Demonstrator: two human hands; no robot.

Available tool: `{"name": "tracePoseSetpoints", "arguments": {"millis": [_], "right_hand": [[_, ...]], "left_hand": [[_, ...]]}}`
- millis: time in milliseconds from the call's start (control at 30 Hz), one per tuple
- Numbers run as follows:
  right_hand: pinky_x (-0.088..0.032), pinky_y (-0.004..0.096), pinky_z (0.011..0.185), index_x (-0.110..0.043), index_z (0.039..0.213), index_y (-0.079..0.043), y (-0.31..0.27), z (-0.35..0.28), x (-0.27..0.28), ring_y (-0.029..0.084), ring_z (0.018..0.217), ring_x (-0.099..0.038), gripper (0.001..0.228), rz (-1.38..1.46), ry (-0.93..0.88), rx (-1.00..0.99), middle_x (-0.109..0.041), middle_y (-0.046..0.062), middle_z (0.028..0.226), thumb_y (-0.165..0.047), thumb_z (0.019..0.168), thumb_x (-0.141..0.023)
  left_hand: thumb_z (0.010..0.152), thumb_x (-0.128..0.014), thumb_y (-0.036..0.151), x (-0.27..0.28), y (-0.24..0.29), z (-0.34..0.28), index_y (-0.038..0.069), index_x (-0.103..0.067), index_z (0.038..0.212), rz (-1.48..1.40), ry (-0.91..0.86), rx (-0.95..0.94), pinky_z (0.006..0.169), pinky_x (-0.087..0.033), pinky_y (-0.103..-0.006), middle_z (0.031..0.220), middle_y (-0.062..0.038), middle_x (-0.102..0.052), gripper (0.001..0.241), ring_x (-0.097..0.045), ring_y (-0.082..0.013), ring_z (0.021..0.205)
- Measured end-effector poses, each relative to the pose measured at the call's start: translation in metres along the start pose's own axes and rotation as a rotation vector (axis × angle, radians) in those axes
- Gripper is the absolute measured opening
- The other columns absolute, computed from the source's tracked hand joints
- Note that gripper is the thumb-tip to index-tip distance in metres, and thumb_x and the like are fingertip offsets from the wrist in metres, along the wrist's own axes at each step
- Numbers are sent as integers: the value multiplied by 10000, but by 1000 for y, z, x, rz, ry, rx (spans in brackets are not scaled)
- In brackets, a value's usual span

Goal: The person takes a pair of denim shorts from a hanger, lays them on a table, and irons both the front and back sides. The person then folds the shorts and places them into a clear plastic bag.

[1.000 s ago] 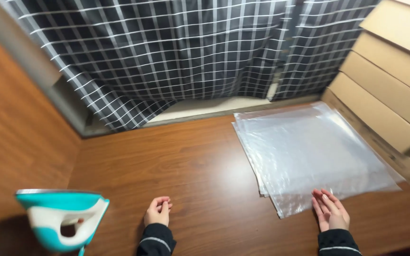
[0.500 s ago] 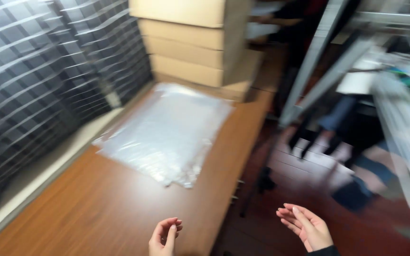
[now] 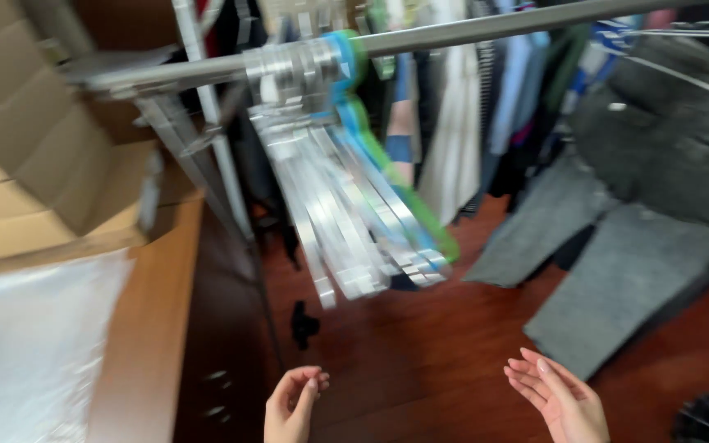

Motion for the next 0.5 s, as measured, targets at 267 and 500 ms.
{"name": "tracePoseSetpoints", "arguments": {"millis": [267,500], "right_hand": [[-524,628,1133,-612,1347,253,-130,39,105,607,1171,-664,367,-31,236,127,-665,510,1206,14,1105,-476],[-551,593,1084,-649,1368,242,-215,76,161,562,1110,-707,387,-120,353,186,-717,509,1148,12,1100,-491]], "left_hand": [[988,-695,80,-249,-17,70,-16,-787,1102,-68,-220,112,832,-617,-326,1049,-195,-885,175,-834,-262,938],[959,-701,70,-428,-29,71,-14,-782,1099,-73,-413,136,797,-624,-329,993,-205,-883,182,-822,-247,881]]}}
Point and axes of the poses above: each hand's wrist, its own z-axis towards the middle knuckle, its own x-axis out of the back of the hand, y = z × x, the point moved 9 cm from there along z, towards the middle knuckle
